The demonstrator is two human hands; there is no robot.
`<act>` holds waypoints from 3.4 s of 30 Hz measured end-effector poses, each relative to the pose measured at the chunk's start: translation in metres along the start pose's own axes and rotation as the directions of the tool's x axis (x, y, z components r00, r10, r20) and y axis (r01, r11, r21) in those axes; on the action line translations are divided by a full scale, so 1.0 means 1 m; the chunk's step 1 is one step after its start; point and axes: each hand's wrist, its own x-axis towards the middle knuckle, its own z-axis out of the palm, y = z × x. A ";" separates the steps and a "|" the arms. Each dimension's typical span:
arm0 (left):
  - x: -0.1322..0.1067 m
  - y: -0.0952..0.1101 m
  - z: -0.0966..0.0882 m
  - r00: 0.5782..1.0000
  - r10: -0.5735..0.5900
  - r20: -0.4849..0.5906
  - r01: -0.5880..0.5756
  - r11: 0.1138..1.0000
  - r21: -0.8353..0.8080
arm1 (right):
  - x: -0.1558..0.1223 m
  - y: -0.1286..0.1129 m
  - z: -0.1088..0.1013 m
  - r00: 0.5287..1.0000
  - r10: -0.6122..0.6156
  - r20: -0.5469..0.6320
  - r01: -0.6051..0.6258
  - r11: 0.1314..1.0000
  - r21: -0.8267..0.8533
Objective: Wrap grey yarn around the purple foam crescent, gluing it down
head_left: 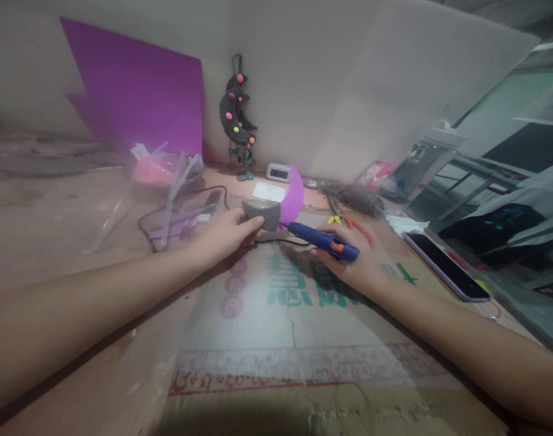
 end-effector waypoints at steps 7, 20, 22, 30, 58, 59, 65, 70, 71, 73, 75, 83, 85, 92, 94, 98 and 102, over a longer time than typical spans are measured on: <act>-0.001 0.004 0.001 0.999 -0.032 -0.040 0.030 0.999 -0.028 | 0.000 0.001 0.002 0.999 0.011 -0.031 -0.009 0.998 0.064; 0.001 0.001 -0.001 0.998 -0.044 -0.046 0.043 0.999 -0.024 | 0.001 -0.001 0.002 1.000 0.009 -0.012 -0.008 0.995 0.097; 0.001 0.000 -0.001 0.998 -0.047 -0.046 0.046 0.999 -0.023 | 0.001 -0.001 0.002 1.000 0.005 -0.008 -0.004 0.996 0.088; 0.000 0.001 0.001 0.998 -0.056 -0.037 0.054 0.998 -0.031 | 0.001 0.001 0.003 1.000 0.007 0.013 -0.008 0.995 0.097; 0.000 0.006 0.000 0.999 -0.044 -0.025 0.044 0.999 -0.006 | 0.001 0.000 0.003 0.999 0.024 -0.029 -0.024 1.000 0.007; 0.000 0.006 0.000 0.998 -0.048 -0.026 0.048 0.999 -0.002 | 0.002 0.000 0.003 0.999 0.027 -0.027 -0.027 1.000 0.014; -0.002 0.007 0.001 0.998 -0.050 -0.048 0.050 0.999 0.001 | 0.001 0.000 0.002 0.999 0.019 -0.028 -0.018 0.999 0.047; -0.001 0.006 0.000 0.998 -0.053 -0.042 0.053 0.999 0.004 | 0.000 0.002 0.002 0.999 0.016 -0.039 -0.015 0.999 0.035; 0.000 0.005 0.000 0.998 -0.048 -0.043 0.048 0.999 0.008 | -0.001 0.002 0.003 0.999 0.023 -0.049 -0.020 0.998 0.059; 0.001 0.003 -0.001 0.999 -0.034 -0.038 0.034 0.999 0.013 | -0.001 0.001 0.003 0.997 0.042 -0.070 -0.034 0.994 0.106; 0.001 0.002 -0.002 0.999 -0.018 -0.031 0.019 1.000 0.021 | -0.001 0.000 0.003 0.995 0.063 -0.075 -0.053 0.991 0.124; -0.001 0.005 -0.001 1.000 -0.014 -0.028 0.015 0.999 0.046 | -0.001 0.000 0.003 0.997 0.071 -0.043 -0.065 0.991 0.121; 0.000 0.004 -0.002 1.000 -0.010 -0.025 0.012 0.999 0.052 | -0.001 0.001 0.003 0.997 0.070 -0.037 -0.065 0.991 0.118; 0.001 0.001 -0.003 1.000 -0.002 -0.016 0.002 0.999 0.049 | 0.001 0.000 0.002 0.999 0.009 -0.048 -0.006 0.998 0.055; 0.000 0.002 -0.002 1.000 -0.010 -0.015 0.011 0.999 0.049 | 0.001 0.000 0.002 0.998 -0.001 -0.056 0.003 0.999 0.042; -0.001 0.004 -0.002 1.000 -0.027 0.008 0.027 0.999 0.045 | 0.001 0.001 0.003 0.999 0.007 -0.054 -0.006 1.000 0.024; -0.001 0.001 -0.003 0.999 -0.033 0.004 0.033 0.997 0.068 | 0.001 0.003 0.003 0.999 -0.021 -0.046 0.023 0.998 0.054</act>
